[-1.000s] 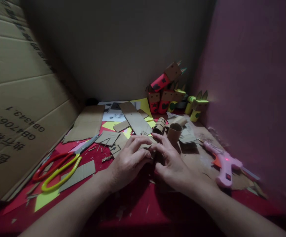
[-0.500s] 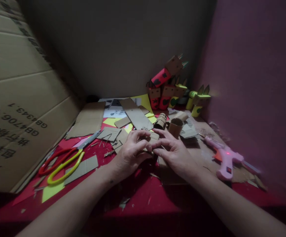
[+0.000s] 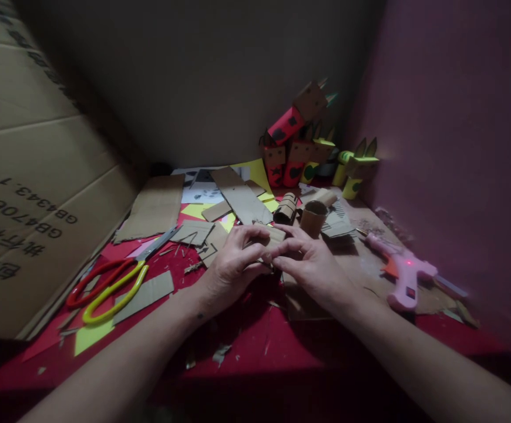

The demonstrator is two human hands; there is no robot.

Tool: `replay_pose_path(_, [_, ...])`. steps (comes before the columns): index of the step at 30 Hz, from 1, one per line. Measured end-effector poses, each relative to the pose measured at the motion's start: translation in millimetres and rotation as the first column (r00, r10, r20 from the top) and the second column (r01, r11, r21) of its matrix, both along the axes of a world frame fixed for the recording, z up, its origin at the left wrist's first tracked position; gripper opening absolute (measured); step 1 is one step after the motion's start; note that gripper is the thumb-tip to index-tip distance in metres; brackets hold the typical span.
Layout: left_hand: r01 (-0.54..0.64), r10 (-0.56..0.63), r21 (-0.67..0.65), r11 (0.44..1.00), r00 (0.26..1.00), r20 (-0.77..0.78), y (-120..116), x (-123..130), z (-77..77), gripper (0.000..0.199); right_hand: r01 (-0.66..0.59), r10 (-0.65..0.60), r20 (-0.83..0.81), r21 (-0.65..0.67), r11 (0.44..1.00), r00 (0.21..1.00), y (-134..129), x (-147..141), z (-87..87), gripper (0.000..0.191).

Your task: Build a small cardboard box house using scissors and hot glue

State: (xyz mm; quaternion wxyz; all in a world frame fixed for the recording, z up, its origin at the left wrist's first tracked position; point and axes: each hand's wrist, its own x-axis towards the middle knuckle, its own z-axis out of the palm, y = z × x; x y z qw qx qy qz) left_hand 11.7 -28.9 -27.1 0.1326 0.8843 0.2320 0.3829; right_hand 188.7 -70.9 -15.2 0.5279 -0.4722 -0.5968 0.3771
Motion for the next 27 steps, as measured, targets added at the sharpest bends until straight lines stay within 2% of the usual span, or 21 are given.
replay_pose_path(3, [0.012,-0.011,-0.038,0.999,0.999,0.04,-0.3,1.2,0.2,0.014,-0.012,0.012,-0.02,-0.012,1.0,1.0,0.5,1.5,-2.0,0.022])
replay_pose_path(5, [0.019,-0.007,-0.127,0.992,0.995,0.097,-0.7,3.2,-0.8,0.012,-0.009,0.008,-0.027,-0.031,0.999,1.0,0.6,1.3,-2.6,0.021])
replay_pose_path(7, [0.048,0.013,-0.321,0.946,0.983,0.182,-1.4,5.9,-1.4,0.012,0.0,-0.002,-0.035,-0.053,0.999,0.999,0.4,0.2,-2.3,0.018])
replay_pose_path(9, [0.098,0.042,-0.494,0.864,0.964,0.263,-1.8,8.4,-1.1,0.015,0.01,-0.014,-0.051,-0.08,0.997,0.999,-0.1,-1.2,-1.4,0.014])
replay_pose_path(10, [0.114,0.051,-0.532,0.839,0.957,0.285,-1.7,9.3,-0.8,0.016,0.017,-0.023,-0.062,-0.087,0.996,0.998,-0.3,-1.6,-0.7,0.013])
replay_pose_path(11, [0.119,0.05,-0.533,0.838,0.955,0.292,-1.3,9.8,-0.5,0.016,0.018,-0.025,-0.071,-0.093,0.995,0.997,-0.6,-1.8,0.1,0.013])
replay_pose_path(13, [0.105,0.032,-0.458,0.883,0.959,0.282,0.2,9.5,-0.6,0.013,0.003,-0.011,-0.071,-0.11,0.994,0.997,-1.3,-1.0,2.0,0.013])
replay_pose_path(16, [0.05,0.008,-0.259,0.965,0.976,0.217,3.0,7.4,-2.6,0.009,-0.041,0.034,-0.053,-0.148,0.988,0.998,-2.1,2.0,3.9,0.014])
replay_pose_path(19, [0.002,0.004,-0.043,0.999,0.991,0.135,4.8,5.1,-5.0,0.009,-0.066,0.057,-0.061,-0.161,0.985,0.997,-2.0,4.6,3.0,0.016])
replay_pose_path(21, [-0.002,0.001,0.008,1.0,0.993,0.115,5.3,3.9,-5.6,0.011,-0.08,0.068,-0.083,-0.151,0.985,0.994,-1.3,5.1,1.3,0.014])
replay_pose_path(27, [0.012,-0.015,0.039,0.999,0.997,0.069,6.1,2.3,-4.5,0.009,-0.088,0.062,-0.185,-0.134,0.987,0.981,0.9,2.4,-2.9,0.018])
